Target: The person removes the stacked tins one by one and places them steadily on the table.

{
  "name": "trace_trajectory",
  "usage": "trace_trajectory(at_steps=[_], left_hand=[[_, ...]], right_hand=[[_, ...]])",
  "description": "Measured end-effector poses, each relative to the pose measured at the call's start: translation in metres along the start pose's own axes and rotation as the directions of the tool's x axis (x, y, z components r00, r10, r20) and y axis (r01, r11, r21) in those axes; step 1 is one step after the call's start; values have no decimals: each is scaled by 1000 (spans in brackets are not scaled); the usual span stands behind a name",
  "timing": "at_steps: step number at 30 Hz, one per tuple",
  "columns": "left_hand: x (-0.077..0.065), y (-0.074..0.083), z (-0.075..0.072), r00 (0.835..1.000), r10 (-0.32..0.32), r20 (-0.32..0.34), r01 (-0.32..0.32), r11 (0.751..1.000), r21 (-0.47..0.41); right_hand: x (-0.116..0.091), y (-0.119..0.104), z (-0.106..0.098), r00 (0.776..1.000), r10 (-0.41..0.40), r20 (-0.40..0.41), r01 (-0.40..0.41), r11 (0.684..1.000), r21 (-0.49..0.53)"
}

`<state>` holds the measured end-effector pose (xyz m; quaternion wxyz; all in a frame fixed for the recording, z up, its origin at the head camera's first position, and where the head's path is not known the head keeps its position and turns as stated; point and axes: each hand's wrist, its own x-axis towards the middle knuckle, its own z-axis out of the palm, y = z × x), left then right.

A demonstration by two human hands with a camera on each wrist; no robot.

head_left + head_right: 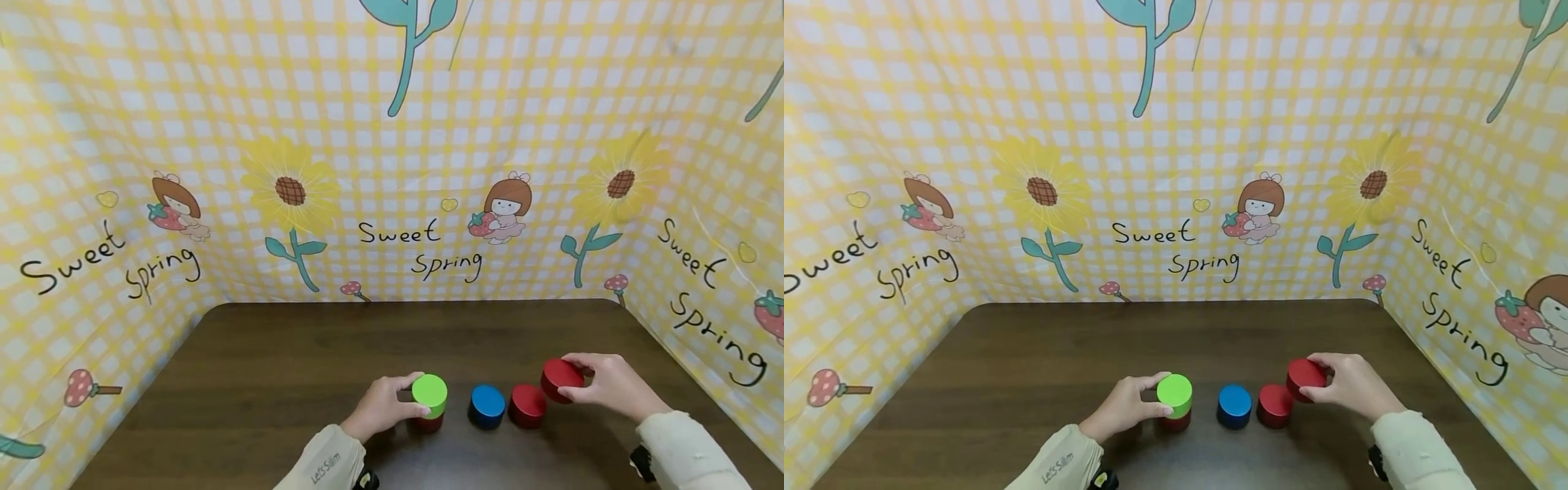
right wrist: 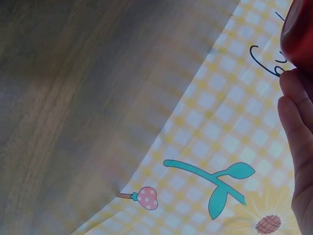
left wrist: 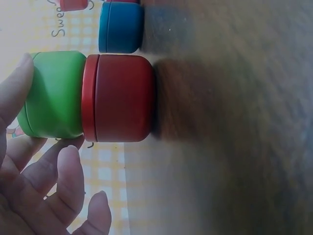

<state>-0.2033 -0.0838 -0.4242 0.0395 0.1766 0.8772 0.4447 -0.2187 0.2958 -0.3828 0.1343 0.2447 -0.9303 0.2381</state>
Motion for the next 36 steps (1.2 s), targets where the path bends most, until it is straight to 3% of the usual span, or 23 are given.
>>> trace_trajectory(at_steps=[5, 11, 24, 36], left_hand=[[3, -1, 1, 1000, 0, 16, 1, 999, -35], [4, -2, 1, 999, -14, 31, 16, 998, -61], [1, 5, -3, 1000, -17, 20, 18, 998, -52], [3, 1, -2, 999, -21, 35, 23, 999, -36]], right_hand=[[-4, 4, 0, 999, 40, 23, -40, 999, 7], [-9, 7, 2, 999, 53, -8, -53, 999, 10], [-10, 13, 9, 994, 105, -9, -105, 994, 23], [-14, 17, 6, 979, 163, 119, -173, 982, 74]])
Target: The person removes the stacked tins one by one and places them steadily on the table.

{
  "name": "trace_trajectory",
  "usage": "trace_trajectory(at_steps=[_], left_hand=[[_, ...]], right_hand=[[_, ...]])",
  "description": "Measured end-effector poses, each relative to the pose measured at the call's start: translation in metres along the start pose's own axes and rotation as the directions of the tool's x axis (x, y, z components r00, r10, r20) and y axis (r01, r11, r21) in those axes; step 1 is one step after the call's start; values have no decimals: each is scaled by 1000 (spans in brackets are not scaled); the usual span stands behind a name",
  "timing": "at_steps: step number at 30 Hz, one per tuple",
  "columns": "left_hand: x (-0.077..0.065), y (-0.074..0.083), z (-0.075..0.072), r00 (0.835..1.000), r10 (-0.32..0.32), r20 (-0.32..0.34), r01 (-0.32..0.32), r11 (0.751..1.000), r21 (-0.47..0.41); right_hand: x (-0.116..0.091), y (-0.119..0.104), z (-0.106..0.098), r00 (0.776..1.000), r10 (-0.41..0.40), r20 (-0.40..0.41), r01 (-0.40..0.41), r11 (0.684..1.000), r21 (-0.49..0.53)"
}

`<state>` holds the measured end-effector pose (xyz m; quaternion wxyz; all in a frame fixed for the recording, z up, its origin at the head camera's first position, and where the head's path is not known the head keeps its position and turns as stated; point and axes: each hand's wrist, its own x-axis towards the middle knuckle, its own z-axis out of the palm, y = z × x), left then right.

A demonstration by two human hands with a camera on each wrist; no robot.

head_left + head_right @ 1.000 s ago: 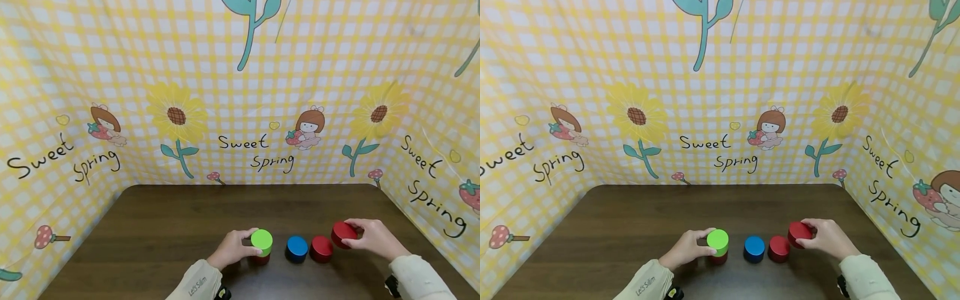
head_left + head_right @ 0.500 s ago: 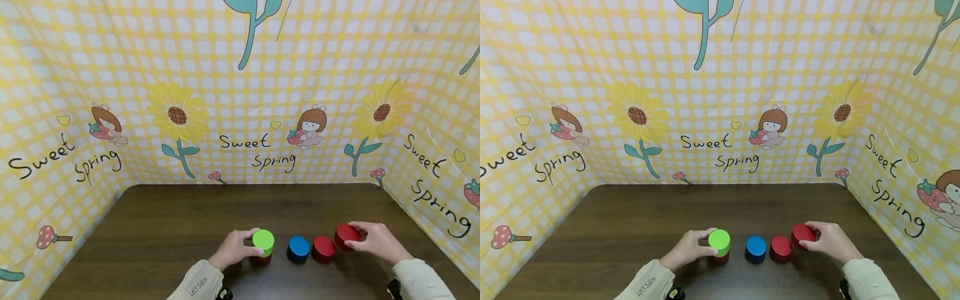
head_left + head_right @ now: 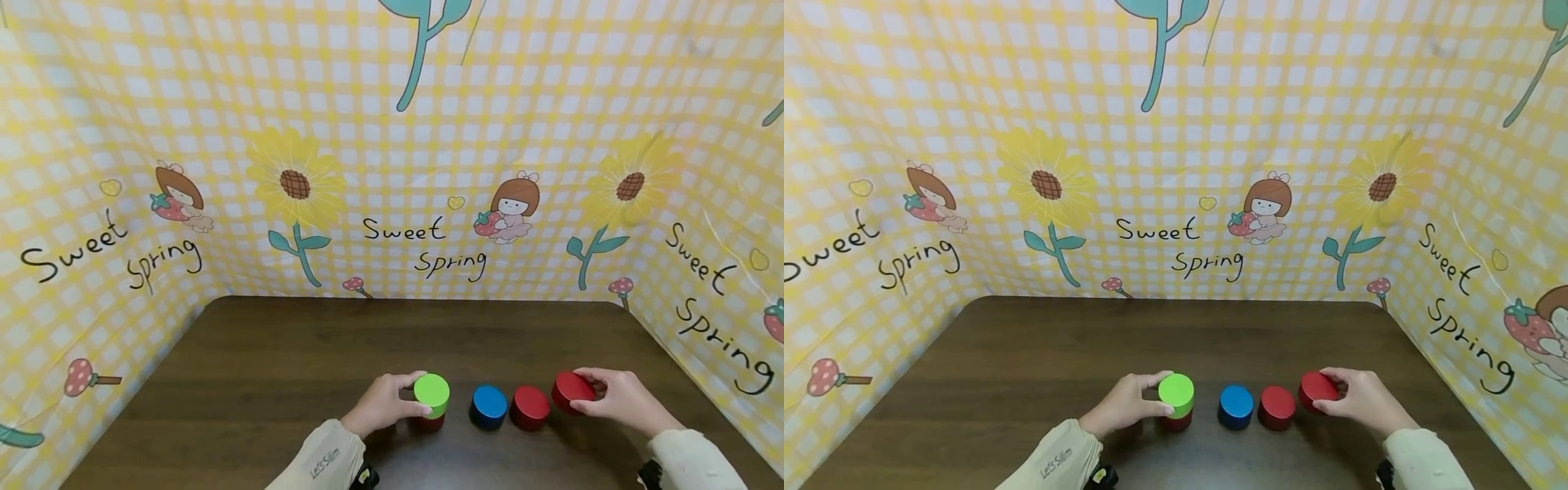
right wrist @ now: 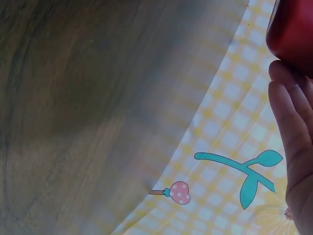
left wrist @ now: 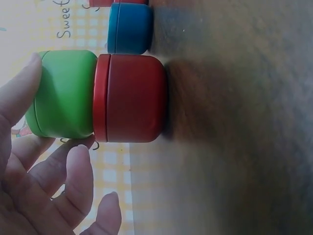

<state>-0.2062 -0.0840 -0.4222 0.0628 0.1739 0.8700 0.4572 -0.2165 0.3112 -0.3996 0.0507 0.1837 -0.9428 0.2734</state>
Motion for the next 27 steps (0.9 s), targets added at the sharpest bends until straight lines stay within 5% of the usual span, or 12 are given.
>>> trace_trajectory(at_steps=[27], left_hand=[[-1, 2, -1, 1000, 4, 3, -4, 1000, -29]], right_hand=[[-4, 8, 6, 995, 59, 82, -58, 998, -24]])
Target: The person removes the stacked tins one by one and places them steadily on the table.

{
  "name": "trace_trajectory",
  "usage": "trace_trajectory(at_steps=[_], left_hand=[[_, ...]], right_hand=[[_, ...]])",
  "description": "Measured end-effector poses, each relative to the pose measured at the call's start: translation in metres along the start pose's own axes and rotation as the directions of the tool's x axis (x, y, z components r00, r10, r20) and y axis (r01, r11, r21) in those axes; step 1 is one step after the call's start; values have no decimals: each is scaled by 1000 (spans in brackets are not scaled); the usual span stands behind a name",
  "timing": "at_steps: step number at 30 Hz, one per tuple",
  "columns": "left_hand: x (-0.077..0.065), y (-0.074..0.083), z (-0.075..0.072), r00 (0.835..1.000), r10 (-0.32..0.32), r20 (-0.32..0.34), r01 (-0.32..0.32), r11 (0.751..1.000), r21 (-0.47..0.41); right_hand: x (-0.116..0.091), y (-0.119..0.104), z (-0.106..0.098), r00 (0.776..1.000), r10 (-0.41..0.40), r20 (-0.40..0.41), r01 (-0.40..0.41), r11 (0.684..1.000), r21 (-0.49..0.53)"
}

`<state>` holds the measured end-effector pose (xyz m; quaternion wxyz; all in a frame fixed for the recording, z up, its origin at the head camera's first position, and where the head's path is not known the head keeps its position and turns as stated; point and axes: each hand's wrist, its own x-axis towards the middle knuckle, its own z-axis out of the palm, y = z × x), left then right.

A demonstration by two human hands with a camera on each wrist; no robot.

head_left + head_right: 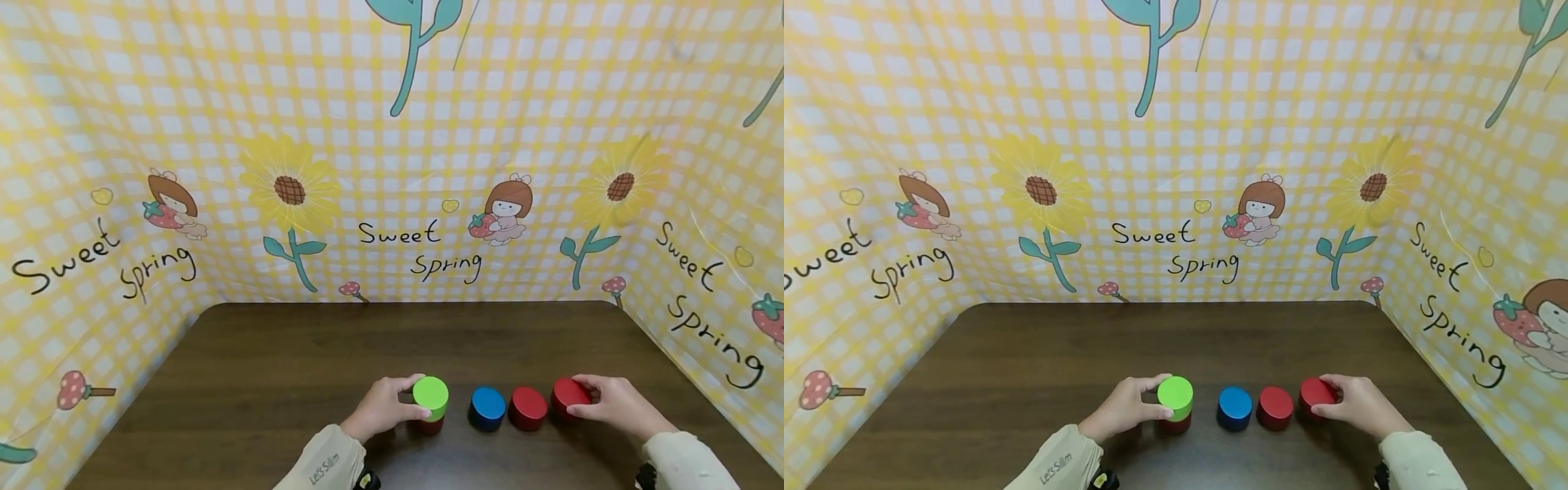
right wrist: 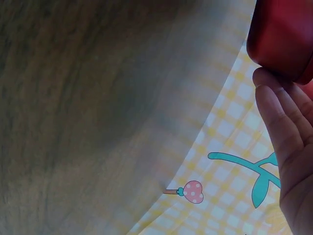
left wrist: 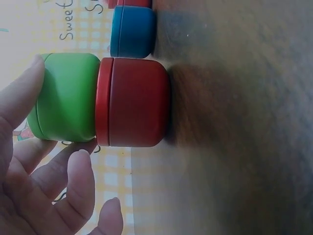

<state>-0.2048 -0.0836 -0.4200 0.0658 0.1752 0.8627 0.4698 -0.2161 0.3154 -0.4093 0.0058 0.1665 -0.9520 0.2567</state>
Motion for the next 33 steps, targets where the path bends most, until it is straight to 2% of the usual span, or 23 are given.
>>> trace_trajectory(at_steps=[7, 26, 33], left_hand=[[0, 1, 3, 1000, -22, -6, 22, 1000, -9], [0, 4, 2, 1000, -2, -16, 2, 1000, 18], [0, 3, 1, 1000, 2, -11, -2, 1000, 21]], right_hand=[[2, 4, 1, 1000, 1, 26, -1, 1000, 3], [5, 6, 0, 998, 3, 64, -4, 1000, 14], [5, 8, 5, 997, -25, 69, 25, 1000, 13]])
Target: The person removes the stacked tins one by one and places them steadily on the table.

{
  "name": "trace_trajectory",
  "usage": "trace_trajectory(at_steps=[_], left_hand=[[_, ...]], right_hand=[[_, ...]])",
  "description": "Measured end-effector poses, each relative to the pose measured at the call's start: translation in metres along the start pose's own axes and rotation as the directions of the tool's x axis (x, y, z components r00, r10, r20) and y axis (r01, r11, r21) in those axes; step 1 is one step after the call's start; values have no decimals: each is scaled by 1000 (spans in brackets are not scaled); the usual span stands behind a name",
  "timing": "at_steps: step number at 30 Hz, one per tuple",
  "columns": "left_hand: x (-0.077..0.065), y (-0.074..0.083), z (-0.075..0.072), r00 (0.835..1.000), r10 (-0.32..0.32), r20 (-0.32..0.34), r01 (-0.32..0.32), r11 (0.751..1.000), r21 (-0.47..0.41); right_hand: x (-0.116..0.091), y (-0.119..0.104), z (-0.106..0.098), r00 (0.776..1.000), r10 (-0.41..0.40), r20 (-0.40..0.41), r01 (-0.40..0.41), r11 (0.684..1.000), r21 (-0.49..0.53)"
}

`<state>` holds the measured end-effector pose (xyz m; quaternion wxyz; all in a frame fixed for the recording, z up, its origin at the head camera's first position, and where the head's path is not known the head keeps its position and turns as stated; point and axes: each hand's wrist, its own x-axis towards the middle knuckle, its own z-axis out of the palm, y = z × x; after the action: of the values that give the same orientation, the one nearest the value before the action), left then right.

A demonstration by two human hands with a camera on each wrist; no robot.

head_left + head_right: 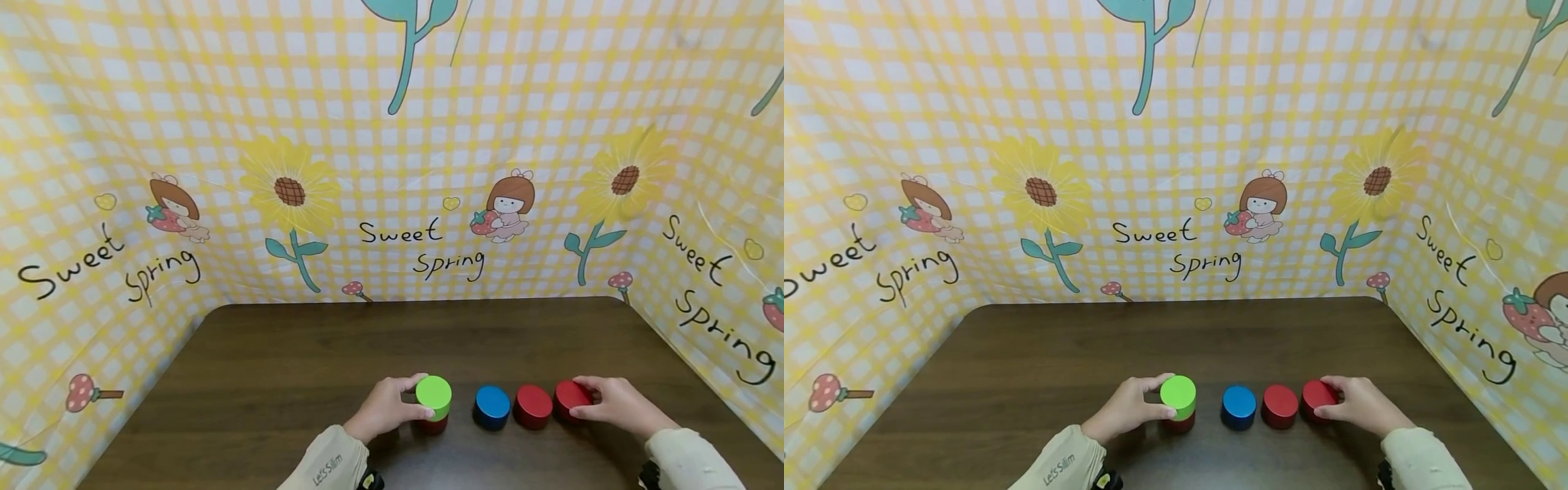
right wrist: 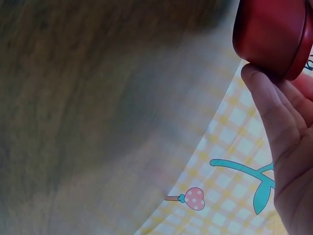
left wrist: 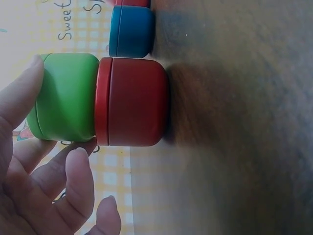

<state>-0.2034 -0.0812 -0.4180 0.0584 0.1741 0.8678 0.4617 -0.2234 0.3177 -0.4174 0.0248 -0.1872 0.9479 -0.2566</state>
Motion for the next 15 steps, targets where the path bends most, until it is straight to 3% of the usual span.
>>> trace_trajectory(at_steps=[15], left_hand=[[0, 2, -1, 1000, -7, 8, 7, 1000, -1]], right_hand=[[-2, 2, 1, 1000, 7, 6, -7, 1000, -7]])
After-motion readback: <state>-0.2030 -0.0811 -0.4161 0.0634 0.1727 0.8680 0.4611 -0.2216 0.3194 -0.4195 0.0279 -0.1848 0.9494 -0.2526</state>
